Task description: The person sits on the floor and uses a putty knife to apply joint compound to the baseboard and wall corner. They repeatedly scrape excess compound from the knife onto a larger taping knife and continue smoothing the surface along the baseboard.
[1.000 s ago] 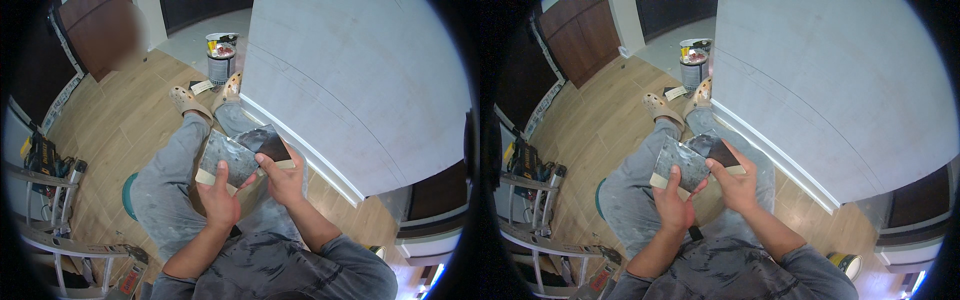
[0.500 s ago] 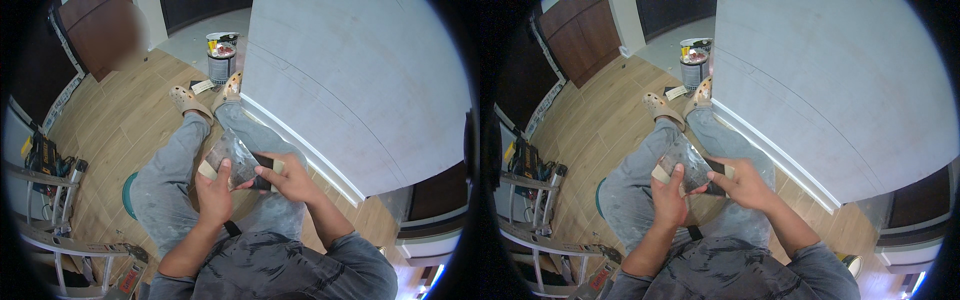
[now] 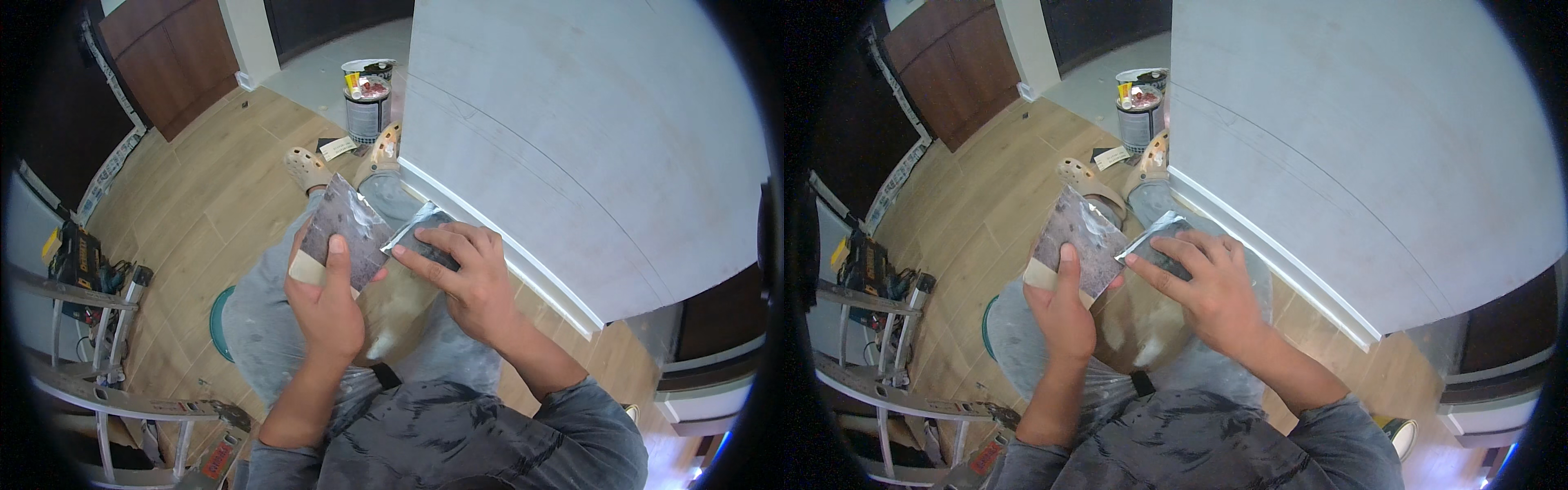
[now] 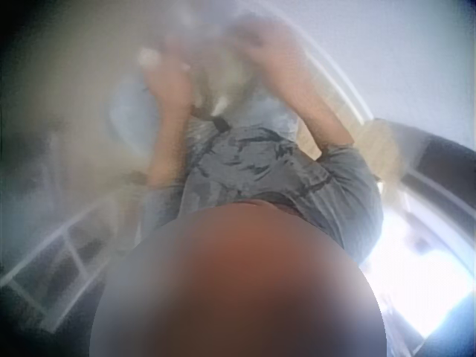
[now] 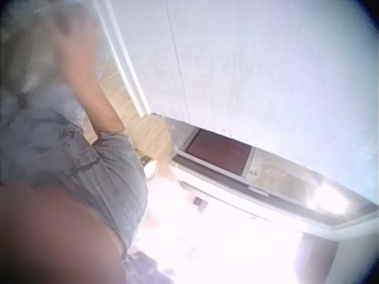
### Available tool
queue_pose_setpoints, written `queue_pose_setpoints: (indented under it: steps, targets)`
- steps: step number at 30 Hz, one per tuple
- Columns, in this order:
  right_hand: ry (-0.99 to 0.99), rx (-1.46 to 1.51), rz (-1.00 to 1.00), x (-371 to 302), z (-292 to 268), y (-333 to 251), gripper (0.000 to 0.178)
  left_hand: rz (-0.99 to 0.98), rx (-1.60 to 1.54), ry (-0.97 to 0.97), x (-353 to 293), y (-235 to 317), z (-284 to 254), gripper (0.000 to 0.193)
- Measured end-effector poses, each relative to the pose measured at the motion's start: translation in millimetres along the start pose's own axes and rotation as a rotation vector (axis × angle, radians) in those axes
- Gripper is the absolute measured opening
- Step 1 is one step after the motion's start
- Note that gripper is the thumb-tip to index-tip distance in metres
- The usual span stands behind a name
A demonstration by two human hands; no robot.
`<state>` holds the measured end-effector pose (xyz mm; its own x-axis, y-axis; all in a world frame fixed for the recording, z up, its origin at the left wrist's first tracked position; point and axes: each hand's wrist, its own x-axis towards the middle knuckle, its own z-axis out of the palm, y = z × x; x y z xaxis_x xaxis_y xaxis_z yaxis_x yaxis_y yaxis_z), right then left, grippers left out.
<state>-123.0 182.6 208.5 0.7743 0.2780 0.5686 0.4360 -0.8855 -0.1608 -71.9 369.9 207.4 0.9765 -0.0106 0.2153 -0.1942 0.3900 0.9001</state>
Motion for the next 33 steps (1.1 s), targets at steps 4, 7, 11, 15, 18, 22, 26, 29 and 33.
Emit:
queue_pose_setpoints:
  steps: [4, 7, 11, 15, 18, 22, 26, 29, 33]
  targets:
    - [0.058, 0.020, 0.011, 4, 5, -6, 0.060, 0.010, 0.116, -0.015, -11, 3, 6, 0.034]
    - [0.109, 0.016, 0.018, 7, 10, -4, 0.061, 0.044, 0.214, -0.062, -16, -2, 10, 0.035]
    - [0.185, 0.005, 0.024, 15, 13, 4, 0.061, 0.034, 0.293, -0.123, -22, -6, 7, 0.034]
    - [0.264, 0.000, 0.040, 26, 14, 9, 0.059, -0.146, 0.176, -0.158, -30, -4, 3, 0.033]
    - [0.386, 0.044, 0.030, 32, 10, 15, 0.054, -0.141, 0.292, -0.180, -28, -8, -6, 0.039]
    - [0.465, 0.268, -0.032, 26, 4, 6, 0.048, -0.576, -0.666, -0.015, 0, -29, -40, 0.041]
    - [0.397, 0.425, -0.231, 10, 12, -32, 0.050, -0.769, -1.235, -0.286, 16, -64, -42, 0.031]
    - [0.264, 0.498, -0.273, 2, 22, -54, 0.044, -0.766, -1.424, -0.729, 28, -70, -26, 0.028]
    - [0.258, 0.445, -0.186, 4, 25, -52, 0.047, -0.876, -0.900, -0.015, -10, -47, -19, 0.027]
